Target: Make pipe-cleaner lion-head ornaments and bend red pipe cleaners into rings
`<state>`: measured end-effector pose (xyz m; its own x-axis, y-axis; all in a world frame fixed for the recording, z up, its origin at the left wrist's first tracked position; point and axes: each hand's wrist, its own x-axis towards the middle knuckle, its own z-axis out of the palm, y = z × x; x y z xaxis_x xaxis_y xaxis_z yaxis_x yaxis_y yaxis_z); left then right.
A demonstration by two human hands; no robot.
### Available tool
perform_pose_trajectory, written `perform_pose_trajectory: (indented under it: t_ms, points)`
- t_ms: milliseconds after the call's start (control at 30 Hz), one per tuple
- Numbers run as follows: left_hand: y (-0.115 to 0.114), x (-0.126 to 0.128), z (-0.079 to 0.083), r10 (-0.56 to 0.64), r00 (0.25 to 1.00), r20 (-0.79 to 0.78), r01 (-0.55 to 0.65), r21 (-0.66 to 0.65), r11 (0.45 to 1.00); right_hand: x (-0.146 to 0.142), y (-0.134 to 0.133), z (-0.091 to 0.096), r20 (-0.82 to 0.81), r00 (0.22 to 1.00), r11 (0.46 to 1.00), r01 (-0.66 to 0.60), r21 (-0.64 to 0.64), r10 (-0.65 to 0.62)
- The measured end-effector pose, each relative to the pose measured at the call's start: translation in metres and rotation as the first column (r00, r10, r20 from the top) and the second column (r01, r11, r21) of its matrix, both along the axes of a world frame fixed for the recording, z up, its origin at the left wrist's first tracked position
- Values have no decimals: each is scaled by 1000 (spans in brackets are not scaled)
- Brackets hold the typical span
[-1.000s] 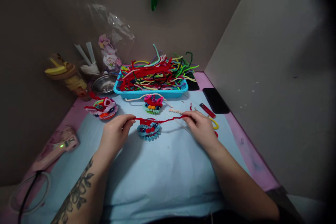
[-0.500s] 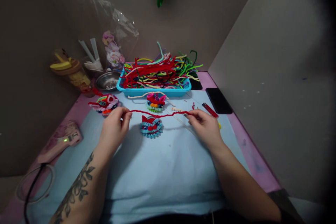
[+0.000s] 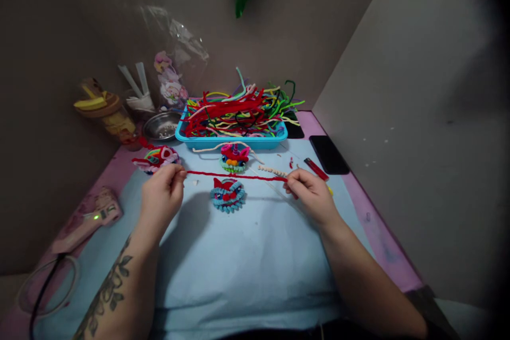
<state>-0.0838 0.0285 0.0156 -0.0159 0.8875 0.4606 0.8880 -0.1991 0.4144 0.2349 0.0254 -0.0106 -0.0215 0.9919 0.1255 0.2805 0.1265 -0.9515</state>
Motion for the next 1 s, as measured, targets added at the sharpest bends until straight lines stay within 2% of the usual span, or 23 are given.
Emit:
perform_pose_trajectory:
  t_ms: [100,200,333,433,500,600,667,733,767,833,867,900,933,1000]
  points:
    - [-1,-2,3,0,1000,11,0,1,1000,0,-1,5,-300,953,983,-89,-159,38]
    - [-2,0,3,-29,999,12,29,-6,1000,0,-2,12,-504,863,959,-174,-224,39]
    - [-5,5,1,-71,997,9,71,18,997,2,-1,20,-639,761,945,-279,-169,110]
    - [-4,4,0,-88,996,14,87,25,996,4,-1,19,-669,726,945,-308,-109,159]
    - [-2,1,1,-81,996,24,80,24,997,6,-1,14,-609,775,950,-293,-112,167]
    - [0,-9,3,-81,995,62,80,20,997,5,-1,5,-398,905,969,-215,-124,150]
    - [1,-15,3,-92,983,157,86,44,995,0,-1,-1,-302,945,980,-166,-109,127]
    - [1,-18,1,-127,920,372,92,108,990,-7,-1,-5,-309,947,987,-122,-105,84]
    - [2,-19,0,-168,841,514,104,152,983,-11,0,-6,-347,937,990,-90,-112,46]
    - [3,-15,-4,-282,586,760,149,241,959,-18,1,-5,-464,884,990,-10,-140,-56]
    - [4,-11,-5,-306,466,830,180,249,952,-21,2,-3,-524,845,987,27,-161,-109]
    - [4,-7,-5,-295,399,868,208,228,951,-22,3,0,-574,805,981,52,-186,-152]
    - [4,-1,-5,-241,410,880,230,156,961,-23,3,3,-610,773,976,56,-211,-177]
    - [3,13,2,-132,524,842,269,-17,963,-25,4,14,-649,741,971,15,-238,-171]
